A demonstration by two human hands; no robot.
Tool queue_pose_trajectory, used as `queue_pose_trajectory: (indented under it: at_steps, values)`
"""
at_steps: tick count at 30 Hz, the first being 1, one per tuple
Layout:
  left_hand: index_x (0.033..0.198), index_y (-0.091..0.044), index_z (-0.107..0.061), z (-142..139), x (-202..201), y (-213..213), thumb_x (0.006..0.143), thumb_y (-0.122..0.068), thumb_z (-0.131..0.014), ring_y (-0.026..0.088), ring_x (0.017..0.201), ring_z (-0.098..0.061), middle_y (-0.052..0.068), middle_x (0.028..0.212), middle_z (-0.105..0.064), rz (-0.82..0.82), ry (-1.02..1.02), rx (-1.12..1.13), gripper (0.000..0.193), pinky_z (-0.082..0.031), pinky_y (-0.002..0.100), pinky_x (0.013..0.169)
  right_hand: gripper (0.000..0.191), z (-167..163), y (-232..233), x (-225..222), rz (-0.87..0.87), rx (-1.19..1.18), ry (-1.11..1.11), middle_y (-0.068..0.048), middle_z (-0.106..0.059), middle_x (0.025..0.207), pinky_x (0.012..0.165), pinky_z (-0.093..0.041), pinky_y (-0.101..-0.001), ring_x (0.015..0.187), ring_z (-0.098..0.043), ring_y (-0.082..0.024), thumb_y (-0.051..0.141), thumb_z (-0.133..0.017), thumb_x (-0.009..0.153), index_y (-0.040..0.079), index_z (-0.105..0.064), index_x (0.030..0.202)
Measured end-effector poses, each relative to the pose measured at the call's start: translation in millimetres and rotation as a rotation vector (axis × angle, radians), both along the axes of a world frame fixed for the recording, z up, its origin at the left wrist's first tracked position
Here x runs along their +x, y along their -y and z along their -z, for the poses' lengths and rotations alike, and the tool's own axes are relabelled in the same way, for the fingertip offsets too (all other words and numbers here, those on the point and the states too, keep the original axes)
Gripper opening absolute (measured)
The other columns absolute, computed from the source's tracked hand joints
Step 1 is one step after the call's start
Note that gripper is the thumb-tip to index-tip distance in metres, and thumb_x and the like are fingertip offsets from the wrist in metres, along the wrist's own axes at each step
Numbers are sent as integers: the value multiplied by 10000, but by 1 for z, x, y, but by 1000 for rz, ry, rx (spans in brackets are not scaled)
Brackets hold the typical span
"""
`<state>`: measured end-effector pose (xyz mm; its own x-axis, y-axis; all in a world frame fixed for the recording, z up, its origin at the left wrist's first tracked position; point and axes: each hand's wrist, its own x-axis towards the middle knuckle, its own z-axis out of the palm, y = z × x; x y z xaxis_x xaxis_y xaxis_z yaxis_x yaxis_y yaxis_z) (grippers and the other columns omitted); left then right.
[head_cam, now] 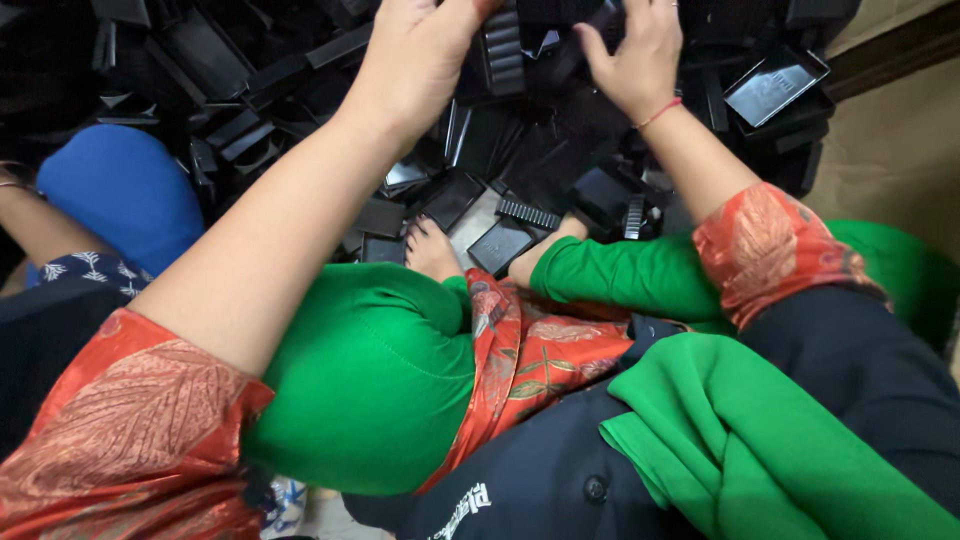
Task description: The person sits on the floor and repeatedly picks up small black plastic components from a large pile, inspects them by turning them over, and places them back into the pile. The person also briefly handles a cardboard box before returning to sorting the components.
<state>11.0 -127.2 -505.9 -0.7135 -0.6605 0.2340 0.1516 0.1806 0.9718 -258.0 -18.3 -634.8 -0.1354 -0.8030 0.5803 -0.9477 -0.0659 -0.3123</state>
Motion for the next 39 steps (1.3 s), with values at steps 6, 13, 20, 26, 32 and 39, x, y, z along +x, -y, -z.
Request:
queue_pose_trajectory:
  at_steps: [6,13,20,26,32,39]
  values:
    - [1229,-29,-593,1,-1,1,1073,-352,-564,121,987,-645,19,1077,-685,-75,25,77,361,-534,291,873,713,23,-20,27,-245,1190,-323,-156,-630,1238,897,-461,-639,1105,-607,-374,363,-882,602,229,-686,1274]
    - [1582,-113,-304,-12,0,0,1067,-422,-612,177,1028,-598,95,1146,-617,-64,-88,320,674,-508,329,908,173,-25,-4,23,-54,746,-196,-114,-738,1161,1022,-538,-469,1129,-707,-330,266,-701,1002,146,-721,1124]
    - [1627,-230,-66,-43,-9,-31,942,-193,-770,112,921,-619,99,1251,-653,96,-44,413,983,-432,237,647,555,-138,-21,44,-757,52,1173,-35,-601,1366,1125,-497,-281,1267,-593,-119,331,-686,1077,17,-454,1471]
    - [1671,-217,-66,-61,-17,-49,943,-48,-789,128,997,-565,96,1326,-613,235,-213,428,1039,-448,252,789,557,-163,-38,91,-399,-124,802,-77,-515,1420,1043,-444,-243,1194,-534,-115,258,-526,1188,8,-323,1642]
    - [1681,-147,-160,-68,-14,-47,933,17,-843,207,1307,-603,124,1411,-580,241,-276,355,1026,-498,384,1195,616,-188,-39,90,-590,-108,814,-154,-411,1567,1315,-343,-383,1508,-437,-267,299,-528,1118,-45,-332,1589]
    - [1585,-112,-258,-70,-12,-46,888,33,-890,210,1304,-618,124,1370,-589,182,-289,274,953,-515,389,1194,556,-186,-55,96,-559,-229,726,-116,-462,1587,1239,-360,-304,1424,-484,-192,337,-495,1166,13,-382,1603]
